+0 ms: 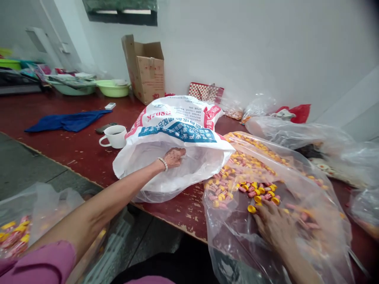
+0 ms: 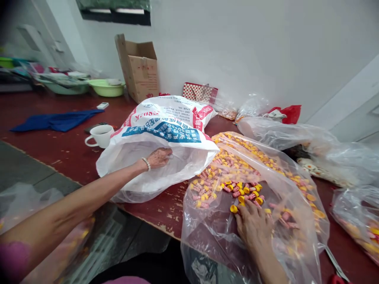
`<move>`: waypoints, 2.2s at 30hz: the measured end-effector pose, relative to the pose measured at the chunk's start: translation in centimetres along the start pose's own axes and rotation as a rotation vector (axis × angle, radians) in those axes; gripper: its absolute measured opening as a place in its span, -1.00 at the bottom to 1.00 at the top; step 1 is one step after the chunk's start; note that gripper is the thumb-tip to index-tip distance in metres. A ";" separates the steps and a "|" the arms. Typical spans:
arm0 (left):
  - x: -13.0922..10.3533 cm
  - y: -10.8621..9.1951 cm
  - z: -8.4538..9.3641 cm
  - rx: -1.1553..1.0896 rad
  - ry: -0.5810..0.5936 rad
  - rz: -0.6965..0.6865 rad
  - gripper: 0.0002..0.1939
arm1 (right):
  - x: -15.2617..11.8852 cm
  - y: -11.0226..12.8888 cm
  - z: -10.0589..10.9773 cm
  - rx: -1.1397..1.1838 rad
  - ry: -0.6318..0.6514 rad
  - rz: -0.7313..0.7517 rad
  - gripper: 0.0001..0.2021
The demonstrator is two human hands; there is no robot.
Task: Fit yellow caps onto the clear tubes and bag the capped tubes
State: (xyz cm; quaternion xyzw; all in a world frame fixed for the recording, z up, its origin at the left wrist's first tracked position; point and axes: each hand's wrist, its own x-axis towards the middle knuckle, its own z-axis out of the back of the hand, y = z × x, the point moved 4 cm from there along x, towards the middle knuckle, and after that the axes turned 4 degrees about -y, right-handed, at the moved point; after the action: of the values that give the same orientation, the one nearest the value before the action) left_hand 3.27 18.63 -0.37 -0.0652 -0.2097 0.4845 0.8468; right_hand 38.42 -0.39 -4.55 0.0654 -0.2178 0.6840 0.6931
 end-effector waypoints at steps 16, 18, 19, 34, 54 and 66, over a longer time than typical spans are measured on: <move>0.0 -3.4 -3.2 -0.356 0.019 0.461 -0.75 | 0.4 4.7 4.1 1.049 0.046 -0.447 -0.54; -0.7 -3.4 -1.9 -0.412 -0.026 0.442 -0.68 | 0.4 5.1 4.5 1.173 0.045 -0.493 -0.60; -1.3 -3.5 -1.0 -0.439 -0.055 0.427 -0.66 | 0.4 5.4 4.9 1.230 0.025 -0.518 -0.63; -14.1 -12.8 4.3 -1.153 0.150 0.204 -0.71 | 1.9 15.9 13.4 1.505 -0.076 -0.128 -0.86; -15.5 -13.6 1.3 -1.742 0.348 0.570 -0.74 | 0.3 2.4 7.2 0.464 0.005 -0.307 -0.87; -14.2 -16.5 1.1 -1.169 0.213 0.181 -0.76 | -1.2 4.6 11.0 0.716 -0.091 -0.125 -0.81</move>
State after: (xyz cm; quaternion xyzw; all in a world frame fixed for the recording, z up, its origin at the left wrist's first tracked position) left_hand 9.60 -2.13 1.64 -0.5859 -0.3492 0.3496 0.6423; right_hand 31.66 -5.52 3.94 0.3475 0.0091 0.6696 0.6564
